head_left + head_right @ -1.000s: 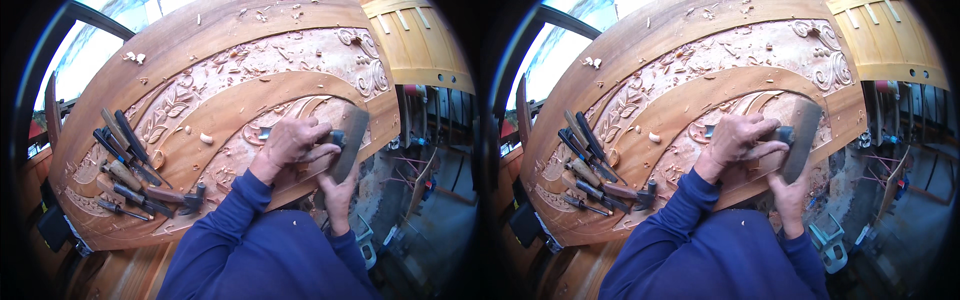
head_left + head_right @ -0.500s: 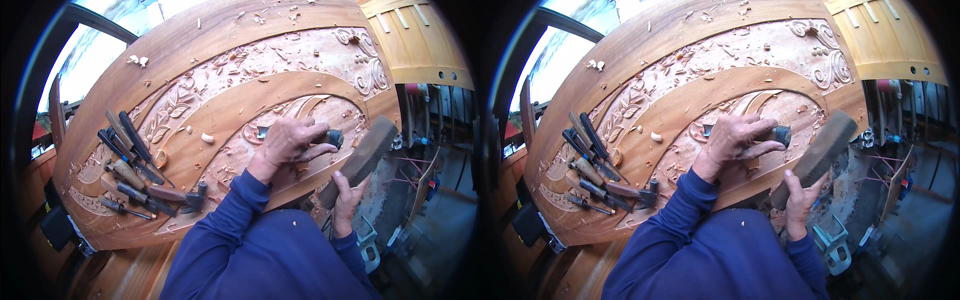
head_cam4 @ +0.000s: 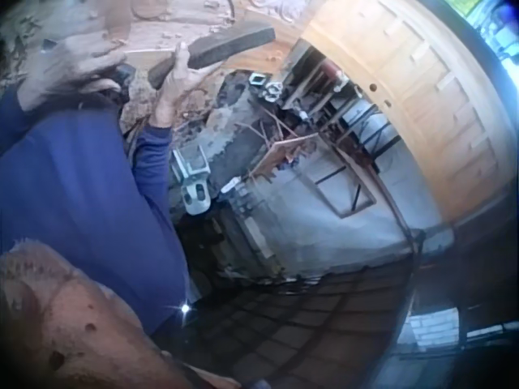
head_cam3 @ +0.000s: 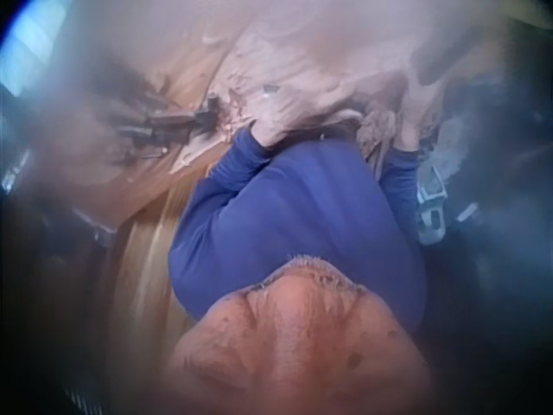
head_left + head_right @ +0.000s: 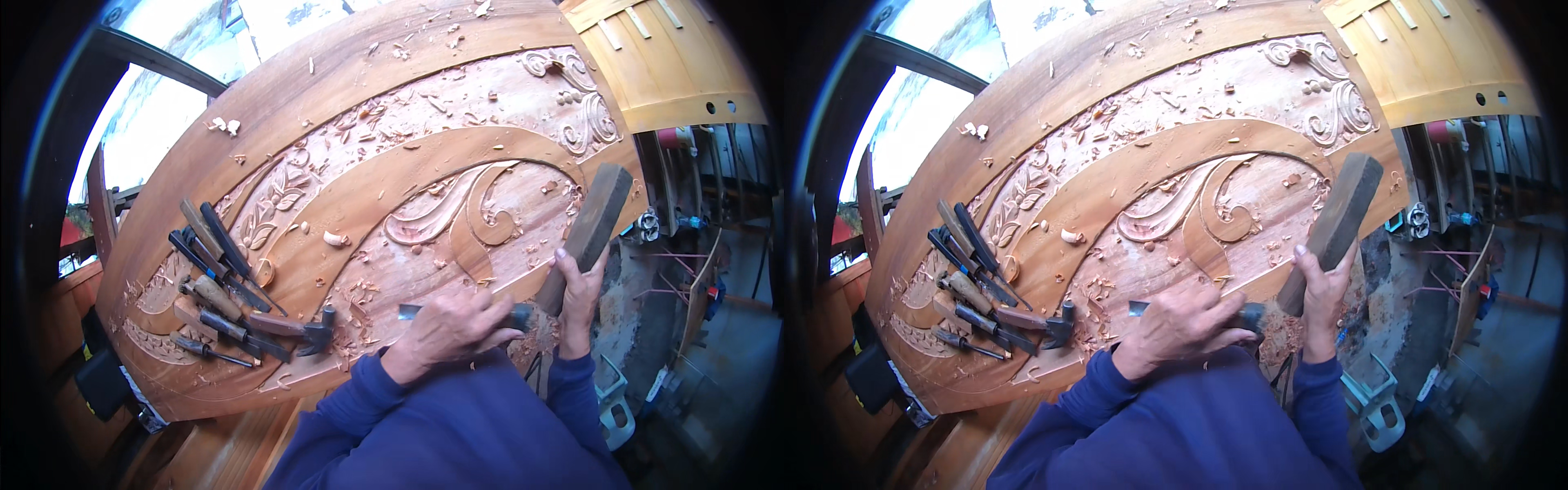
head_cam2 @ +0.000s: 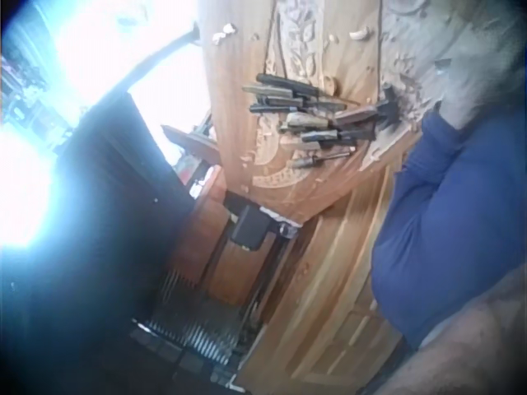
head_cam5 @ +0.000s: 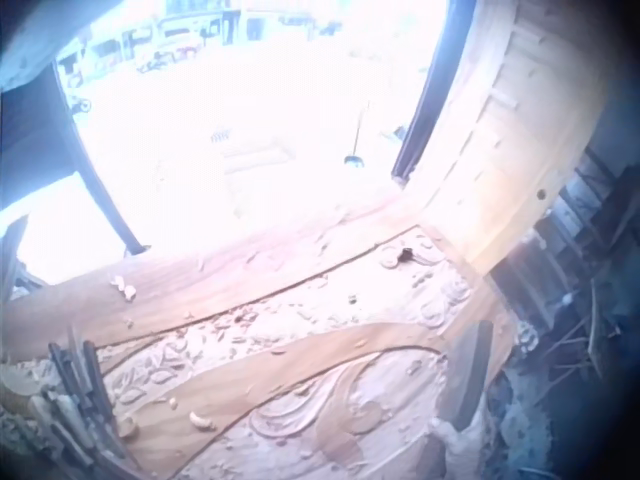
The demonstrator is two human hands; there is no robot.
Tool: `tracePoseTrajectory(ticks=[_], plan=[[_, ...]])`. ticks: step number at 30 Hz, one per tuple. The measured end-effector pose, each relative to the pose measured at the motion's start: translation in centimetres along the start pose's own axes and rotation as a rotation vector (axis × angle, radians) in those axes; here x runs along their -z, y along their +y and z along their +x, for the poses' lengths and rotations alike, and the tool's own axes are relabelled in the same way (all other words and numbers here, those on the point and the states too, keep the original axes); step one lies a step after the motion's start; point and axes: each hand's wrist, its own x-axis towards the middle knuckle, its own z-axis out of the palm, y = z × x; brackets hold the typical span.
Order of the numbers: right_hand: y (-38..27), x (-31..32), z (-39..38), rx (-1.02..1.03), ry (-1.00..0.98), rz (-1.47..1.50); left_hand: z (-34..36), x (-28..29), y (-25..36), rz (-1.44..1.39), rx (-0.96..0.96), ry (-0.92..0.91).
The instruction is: The person carves decorative floral patterns into a large wooden panel using a chisel and a wooden mallet.
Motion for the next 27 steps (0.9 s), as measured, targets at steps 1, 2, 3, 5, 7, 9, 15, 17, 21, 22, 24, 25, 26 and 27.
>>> tracePoseTrajectory(ticks=[1, 2, 3, 5, 7, 9, 15, 17, 21, 22, 24, 25, 26, 27], plan=[[0.2, 0.4, 1.3, 0.19, 0.027, -0.165, -0.5, 0.2, -0.3, -0.029, 0.06, 0.012], [0.2, 0.9, 2.5, 0.377, 0.057, -0.332, -1.1, 0.0, -0.6, -0.027, 0.044, 0.013], [0.1, 1.5, 3.6, 0.481, 0.027, -0.431, -1.8, -0.2, -0.9, 0.002, 0.101, 0.055], [-1.7, 1.7, 3.7, 0.451, 0.033, -0.711, -3.7, 0.5, -0.8, 0.1, 0.262, -0.03], [-2.7, 1.5, 3.9, 0.437, 0.029, -1.036, -4.7, 0.4, -1.3, 0.126, 0.26, 0.001], [-2.3, 1.7, 4.5, 0.493, 0.019, -1.085, -5.2, 0.2, -1.5, 0.128, 0.309, 0.036], [-0.1, 2.4, 6.6, 0.776, 0.03, -1.216, -6.6, -1.6, -1.7, 0.207, 0.287, 0.147], [-0.5, 2.1, 7.3, 0.747, 0.028, -1.102, -6.5, -1.6, -1.6, 0.205, 0.281, 0.168], [-0.5, 1.8, 10.5, 0.77, 0.106, -1.082, -7.0, -1.7, -1.3, 0.249, 0.314, 0.143], [-0.7, 1.8, 11.3, 0.714, 0.108, -1.078, -7.1, -1.9, -1.2, 0.261, 0.314, 0.154], [-1.2, 1.7, 12.2, 0.671, 0.104, -1.065, -6.9, -2.2, -1.1, 0.255, 0.3, 0.225], [-1.5, 1.7, 12.5, 0.646, 0.097, -1.066, -6.7, -2.2, -0.9, 0.266, 0.302, 0.235], [-1.7, 1.8, 12.7, 0.621, 0.089, -1.067, -6.5, -2.2, -0.8, 0.303, 0.317, 0.235], [-1.7, 1.9, 12.7, 0.631, 0.085, -1.056, -6.4, -2.1, -0.6, 0.341, 0.333, 0.23]])
